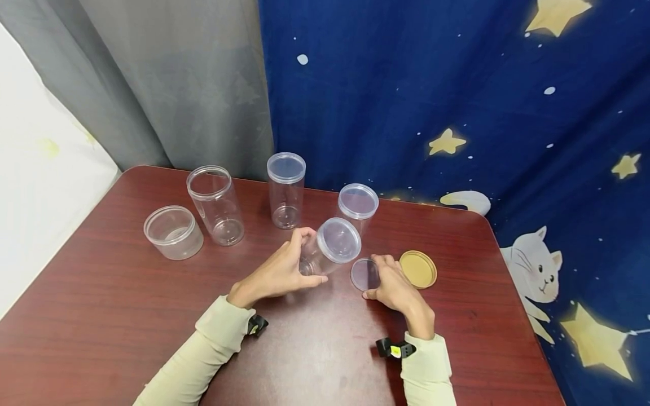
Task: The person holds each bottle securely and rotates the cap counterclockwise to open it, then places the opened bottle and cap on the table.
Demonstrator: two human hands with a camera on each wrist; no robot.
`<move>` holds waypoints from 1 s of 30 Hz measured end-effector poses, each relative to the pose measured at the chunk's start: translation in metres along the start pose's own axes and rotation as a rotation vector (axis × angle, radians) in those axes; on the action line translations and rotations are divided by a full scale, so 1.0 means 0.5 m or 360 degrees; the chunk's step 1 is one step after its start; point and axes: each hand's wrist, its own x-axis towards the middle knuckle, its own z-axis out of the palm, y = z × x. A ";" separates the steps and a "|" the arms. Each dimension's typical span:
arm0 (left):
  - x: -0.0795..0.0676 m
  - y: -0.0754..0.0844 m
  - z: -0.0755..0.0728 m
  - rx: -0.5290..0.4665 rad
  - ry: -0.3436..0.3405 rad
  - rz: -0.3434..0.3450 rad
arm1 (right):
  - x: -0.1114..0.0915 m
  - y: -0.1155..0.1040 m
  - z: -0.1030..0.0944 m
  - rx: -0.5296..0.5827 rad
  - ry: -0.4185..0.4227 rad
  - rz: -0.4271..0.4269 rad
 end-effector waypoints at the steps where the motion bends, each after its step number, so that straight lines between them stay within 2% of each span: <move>1: 0.000 0.001 0.000 0.0014 -0.0007 0.0020 | -0.002 -0.002 -0.003 0.0013 0.0017 -0.0015; 6: 0.000 0.003 0.000 0.0135 0.0002 0.0087 | -0.020 -0.025 -0.037 0.0089 0.0141 -0.0060; 11: 0.000 0.007 -0.001 0.0253 -0.0009 0.0127 | -0.053 -0.073 -0.081 0.0137 0.0319 -0.0078; 17: 0.000 0.012 -0.003 0.0447 -0.0010 0.0251 | -0.078 -0.125 -0.094 0.0262 0.0417 -0.0294; 22: -0.002 0.018 -0.002 0.0647 -0.0007 0.0395 | -0.081 -0.151 -0.083 0.0137 0.0566 -0.0350; 26: -0.004 0.022 -0.001 0.0743 -0.0023 0.0440 | -0.081 -0.163 -0.075 0.0024 0.0677 -0.0300; 30: -0.003 0.021 0.001 0.0779 0.0010 0.0456 | -0.081 -0.167 -0.072 -0.0027 0.0699 -0.0222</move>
